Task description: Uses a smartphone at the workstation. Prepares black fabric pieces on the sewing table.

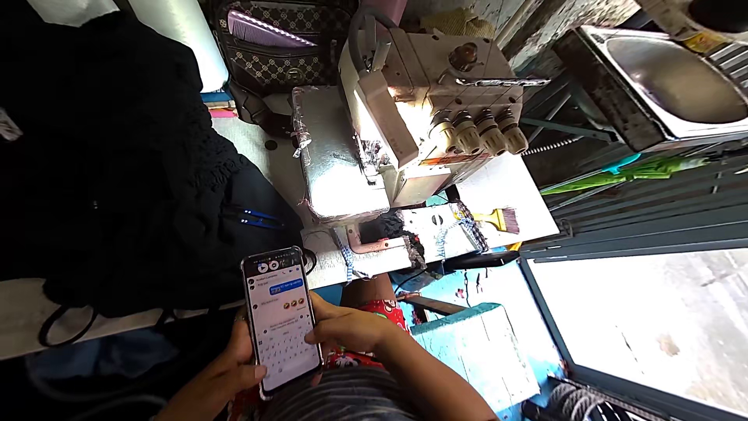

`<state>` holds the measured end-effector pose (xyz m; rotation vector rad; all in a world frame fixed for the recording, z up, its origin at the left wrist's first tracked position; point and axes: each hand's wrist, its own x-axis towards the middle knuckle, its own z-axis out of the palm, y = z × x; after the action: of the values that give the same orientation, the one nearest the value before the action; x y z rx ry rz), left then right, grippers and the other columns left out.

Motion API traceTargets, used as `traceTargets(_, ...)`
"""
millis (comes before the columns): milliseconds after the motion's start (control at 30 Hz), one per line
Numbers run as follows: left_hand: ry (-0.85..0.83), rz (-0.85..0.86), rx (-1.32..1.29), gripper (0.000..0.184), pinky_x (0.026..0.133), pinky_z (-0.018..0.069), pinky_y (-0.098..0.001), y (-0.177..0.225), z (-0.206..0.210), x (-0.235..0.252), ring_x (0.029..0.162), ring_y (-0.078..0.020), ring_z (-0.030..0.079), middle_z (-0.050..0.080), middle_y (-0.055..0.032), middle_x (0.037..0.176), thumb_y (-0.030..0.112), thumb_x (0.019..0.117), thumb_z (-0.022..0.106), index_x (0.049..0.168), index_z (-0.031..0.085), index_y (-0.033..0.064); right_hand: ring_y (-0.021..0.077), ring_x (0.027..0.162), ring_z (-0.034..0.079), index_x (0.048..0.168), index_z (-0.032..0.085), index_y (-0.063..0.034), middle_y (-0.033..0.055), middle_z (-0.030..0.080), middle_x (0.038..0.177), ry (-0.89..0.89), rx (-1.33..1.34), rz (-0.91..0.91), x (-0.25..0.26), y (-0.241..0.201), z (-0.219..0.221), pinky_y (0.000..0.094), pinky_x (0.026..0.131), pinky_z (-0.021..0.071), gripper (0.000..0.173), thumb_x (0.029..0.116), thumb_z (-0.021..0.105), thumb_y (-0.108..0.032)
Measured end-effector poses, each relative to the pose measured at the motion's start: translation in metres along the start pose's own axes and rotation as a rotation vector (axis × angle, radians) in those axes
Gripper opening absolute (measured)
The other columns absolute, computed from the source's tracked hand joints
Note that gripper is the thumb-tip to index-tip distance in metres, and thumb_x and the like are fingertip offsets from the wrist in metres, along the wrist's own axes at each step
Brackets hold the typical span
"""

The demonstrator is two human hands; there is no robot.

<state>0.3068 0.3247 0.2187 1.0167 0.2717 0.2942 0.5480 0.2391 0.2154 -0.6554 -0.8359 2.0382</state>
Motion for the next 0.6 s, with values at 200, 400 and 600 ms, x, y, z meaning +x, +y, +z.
traceTargets(200,0.060,-0.012,0.052,0.077,0.113,0.0477,-0.0315,0.006,0.012,0.003,0.134,-0.0095,0.055,0.050,0.0099,0.151,0.010,0.0990,0.057,0.155,0.007,0.0249,0.0108,0.114,0.063,0.153,0.015,-0.0048,0.0064,0.052,0.135,0.060,-0.075,-0.100,0.002,0.001,0.003,0.0320,0.087,0.0589,0.065,0.0971,0.049,-0.006)
traceTargets(400,0.098,-0.054,0.232,0.086,0.113,0.0469,-0.0303,0.006,0.020,0.003,0.135,-0.0056,0.053,0.048,0.0087,0.153,0.017,0.0972,0.063,0.157,0.001,0.0176,0.0057,0.112,0.065,0.145,0.025,0.0103,0.0108,0.061,0.126,0.258,-0.223,-0.217,0.009,0.001,0.014,0.0274,0.100,0.0545,0.064,0.0932,0.062,0.003)
traceTargets(600,0.112,-0.082,0.187,0.086,0.111,0.0493,-0.0289,0.008,0.017,0.003,0.132,-0.0055,0.056,0.049,0.0091,0.151,0.012,0.0954,0.061,0.156,0.001,0.0164,0.0075,0.112,0.066,0.148,0.017,0.0046,0.0085,0.058,0.129,0.132,-0.180,-0.163,0.005,0.001,0.006,0.0278,0.094,0.0578,0.076,0.0887,0.064,0.006)
